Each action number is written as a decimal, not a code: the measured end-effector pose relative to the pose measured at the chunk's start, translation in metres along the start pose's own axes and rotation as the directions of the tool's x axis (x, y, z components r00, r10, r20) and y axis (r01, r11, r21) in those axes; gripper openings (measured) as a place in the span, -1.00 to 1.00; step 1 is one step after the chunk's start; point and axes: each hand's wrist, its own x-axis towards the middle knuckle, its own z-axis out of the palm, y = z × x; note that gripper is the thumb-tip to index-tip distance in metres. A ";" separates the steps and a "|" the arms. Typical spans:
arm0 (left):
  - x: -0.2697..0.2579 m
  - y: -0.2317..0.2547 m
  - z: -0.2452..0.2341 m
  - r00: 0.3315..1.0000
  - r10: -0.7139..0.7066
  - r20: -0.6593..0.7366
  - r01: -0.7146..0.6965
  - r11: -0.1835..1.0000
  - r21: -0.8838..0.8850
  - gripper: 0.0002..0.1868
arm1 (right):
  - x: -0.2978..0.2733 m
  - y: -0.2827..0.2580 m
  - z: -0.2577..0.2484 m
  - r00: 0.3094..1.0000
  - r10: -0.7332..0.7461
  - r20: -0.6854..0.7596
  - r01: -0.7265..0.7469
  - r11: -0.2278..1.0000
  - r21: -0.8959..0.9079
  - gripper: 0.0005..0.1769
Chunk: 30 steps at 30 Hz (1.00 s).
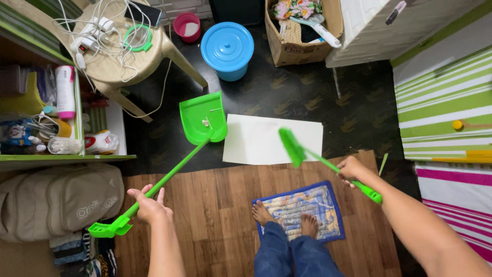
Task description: The person sweeps a small area of the floor using a green broom and dustpan, gathering debris into the dustpan. They also move a power strip and a bottle to clear the sweeping path.
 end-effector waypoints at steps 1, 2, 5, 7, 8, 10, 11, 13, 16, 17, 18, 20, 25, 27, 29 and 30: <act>-0.002 -0.001 0.000 1.000 -0.008 -0.002 0.008 1.000 0.003 -0.31 | 0.001 0.005 0.004 0.998 -0.024 -0.053 0.025 1.000 0.008 -0.63; -0.005 -0.002 0.002 1.000 -0.014 -0.002 0.014 1.000 0.001 -0.31 | 0.000 0.006 0.016 0.995 -0.024 -0.095 0.021 0.999 -0.028 -0.61; -0.009 -0.007 0.008 1.000 -0.015 0.012 0.015 1.000 0.002 -0.29 | -0.020 0.011 0.073 0.947 -0.293 -0.135 0.266 0.946 -0.187 -0.57; -0.009 -0.010 0.014 1.000 -0.016 0.017 0.016 1.000 0.007 -0.28 | -0.035 0.008 0.101 0.967 -0.252 0.045 0.254 0.967 -0.035 -0.60; -0.010 -0.013 0.017 1.000 -0.019 0.017 0.019 1.000 0.013 -0.28 | -0.039 0.007 0.112 0.962 -0.215 0.167 0.204 0.976 0.081 -0.61; -0.015 -0.018 0.024 1.000 -0.020 0.018 0.020 1.000 0.015 -0.27 | -0.041 0.000 0.127 0.916 -0.217 0.337 0.156 0.968 0.199 -0.63; -0.018 -0.019 0.028 1.000 -0.018 0.018 0.017 1.000 0.012 -0.27 | -0.037 -0.005 0.123 0.898 -0.220 0.382 0.151 0.968 0.203 -0.64; -0.025 -0.024 0.032 1.000 -0.028 0.008 0.028 1.000 -0.006 -0.27 | -0.023 -0.011 0.106 0.903 -0.189 0.385 0.128 0.976 0.178 -0.67; -0.035 -0.025 0.034 0.999 -0.038 -0.003 0.038 0.998 -0.049 -0.26 | 0.010 -0.011 0.053 0.963 -0.088 0.256 0.054 0.989 0.136 -0.68; -0.038 -0.025 0.035 0.999 -0.035 -0.003 0.035 0.998 -0.059 -0.26 | 0.022 -0.007 0.025 0.975 -0.050 0.218 0.017 0.988 0.152 -0.70; -0.042 -0.026 0.035 0.999 -0.036 -0.005 0.035 0.997 -0.070 -0.26 | 0.032 -0.002 -0.004 0.984 -0.040 0.174 0.012 0.986 0.165 -0.71; -0.052 -0.028 0.035 0.998 -0.058 -0.034 0.055 0.995 -0.085 -0.25 | 0.040 0.005 -0.034 0.994 -0.052 0.098 0.036 0.987 0.159 -0.73; -0.085 -0.035 0.042 0.995 -0.055 -0.086 0.046 0.994 -0.102 -0.24 | 0.002 0.015 0.004 0.978 -0.209 0.008 0.209 0.976 -0.057 -0.71; -0.098 -0.038 0.048 0.991 -0.051 -0.127 0.039 0.994 -0.098 -0.25 | -0.011 0.017 0.021 0.969 -0.200 0.148 0.204 0.979 -0.015 -0.68; -0.108 -0.039 0.054 0.988 -0.048 -0.147 0.034 0.995 -0.093 -0.23 | -0.007 0.018 0.017 0.942 -0.153 0.299 0.146 0.988 0.045 -0.64; -0.112 -0.039 0.056 0.986 -0.044 -0.158 0.031 0.996 -0.089 -0.21 | 0.002 0.019 0.002 0.931 -0.127 0.341 0.121 0.992 0.039 -0.63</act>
